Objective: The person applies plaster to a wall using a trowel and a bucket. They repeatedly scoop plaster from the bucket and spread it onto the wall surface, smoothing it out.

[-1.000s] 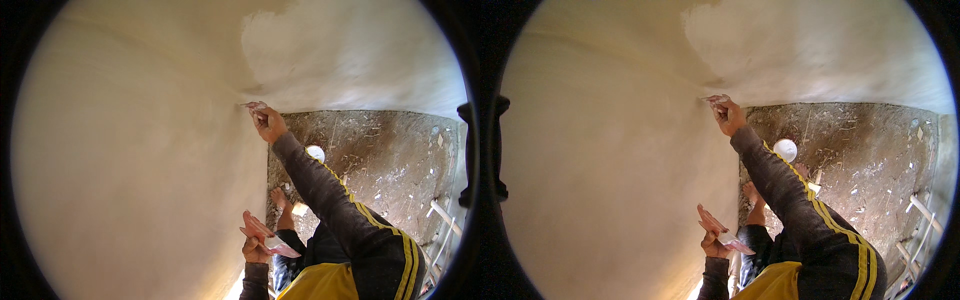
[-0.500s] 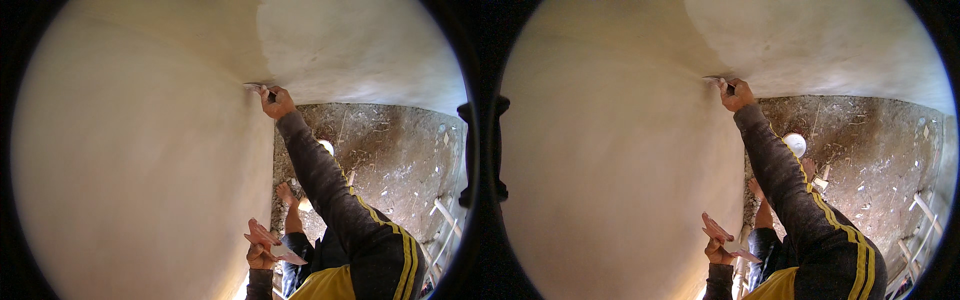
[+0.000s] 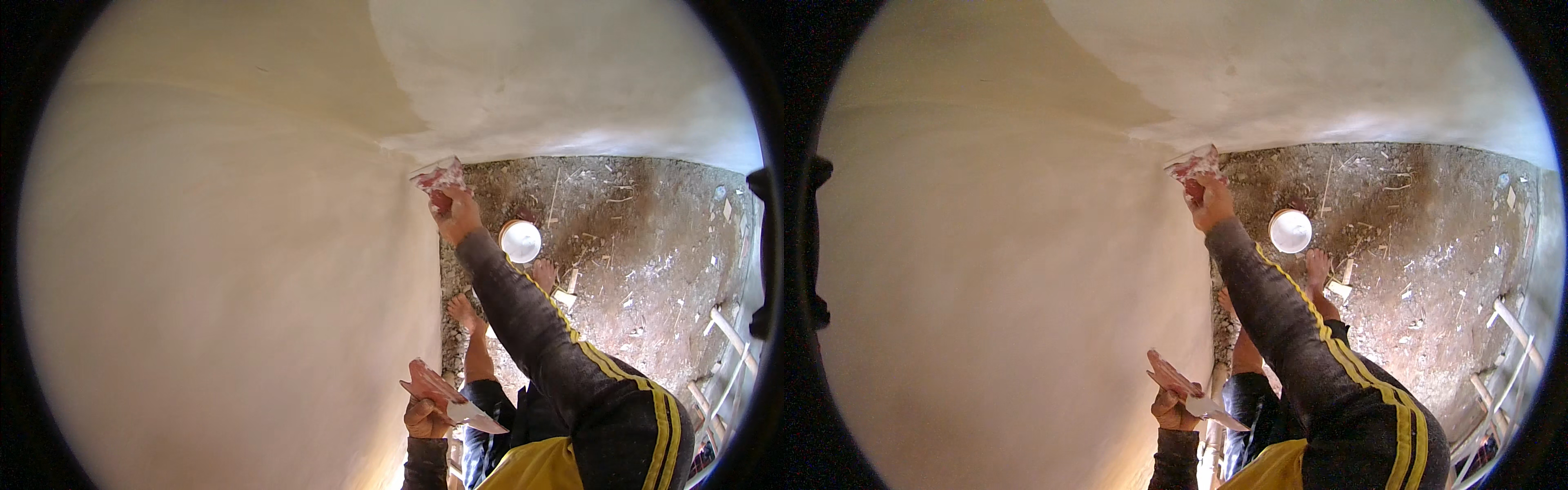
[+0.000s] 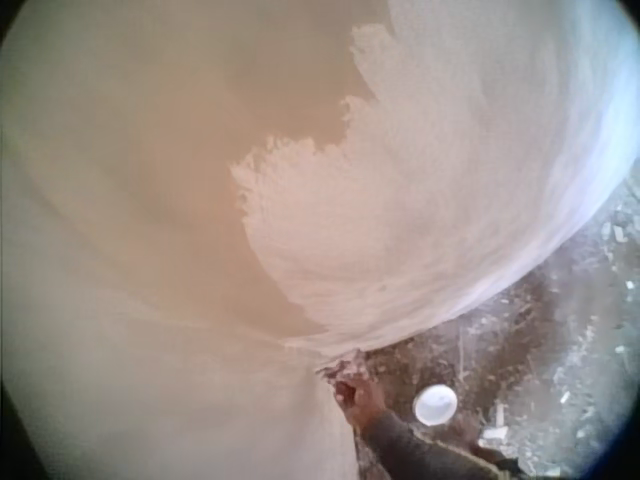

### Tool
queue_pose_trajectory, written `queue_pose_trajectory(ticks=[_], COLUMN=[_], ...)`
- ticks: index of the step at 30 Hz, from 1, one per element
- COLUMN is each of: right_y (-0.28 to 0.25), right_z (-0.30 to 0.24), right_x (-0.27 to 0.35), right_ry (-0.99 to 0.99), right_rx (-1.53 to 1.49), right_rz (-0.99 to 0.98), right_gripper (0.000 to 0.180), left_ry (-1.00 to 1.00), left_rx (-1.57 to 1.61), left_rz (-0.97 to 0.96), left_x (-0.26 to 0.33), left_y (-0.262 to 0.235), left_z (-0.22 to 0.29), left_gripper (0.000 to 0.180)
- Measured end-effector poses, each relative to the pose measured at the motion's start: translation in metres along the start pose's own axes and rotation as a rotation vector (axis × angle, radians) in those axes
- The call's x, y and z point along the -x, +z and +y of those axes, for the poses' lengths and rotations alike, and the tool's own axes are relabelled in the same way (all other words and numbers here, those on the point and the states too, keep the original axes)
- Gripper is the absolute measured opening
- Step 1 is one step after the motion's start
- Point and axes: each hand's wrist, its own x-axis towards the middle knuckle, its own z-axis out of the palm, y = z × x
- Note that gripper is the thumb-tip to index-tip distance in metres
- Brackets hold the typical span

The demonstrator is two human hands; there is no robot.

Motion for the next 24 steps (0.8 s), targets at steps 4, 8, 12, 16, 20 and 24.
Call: queue_pose_trajectory(ticks=[4,8,12,16,20,24], right_y=[-0.017,-0.02,0.0,0.029,0.039,0.048], right_z=[0.032,0.041,0.029,0.021,0.022,0.023], right_x=[-0.069,-0.095,-0.075,-0.048,-0.025,-0.006], right_ry=[-0.179,-0.364,-0.055,-0.007,-0.012,0.019], right_rx=[-0.006,0.208,-0.276,-0.373,-0.274,-0.458], right_rz=[-0.022,-0.02,0.089,0.109,-0.028,-0.129], right_gripper=[0.01,0.01,0.01,0.011,0.011,0.017], left_ry=[-0.001,0.004,0.001,-0.013,-0.006,0.007], left_rx=[0.009,0.041,0.049,0.046,0.034,-0.004], left_rz=[-0.013,0.022,-0.021,-0.021,-0.03,-0.054], left_x=[-0.002,0.004,0.01,0.009,0.008,0.01], left_y=[-0.005,-0.018,-0.024,-0.015,-0.006,0.0], left_z=[0.001,0.005,0.005,0.004,0.007,0.01], left_gripper=[0.042,0.038,0.038,0.039,0.037,0.033])
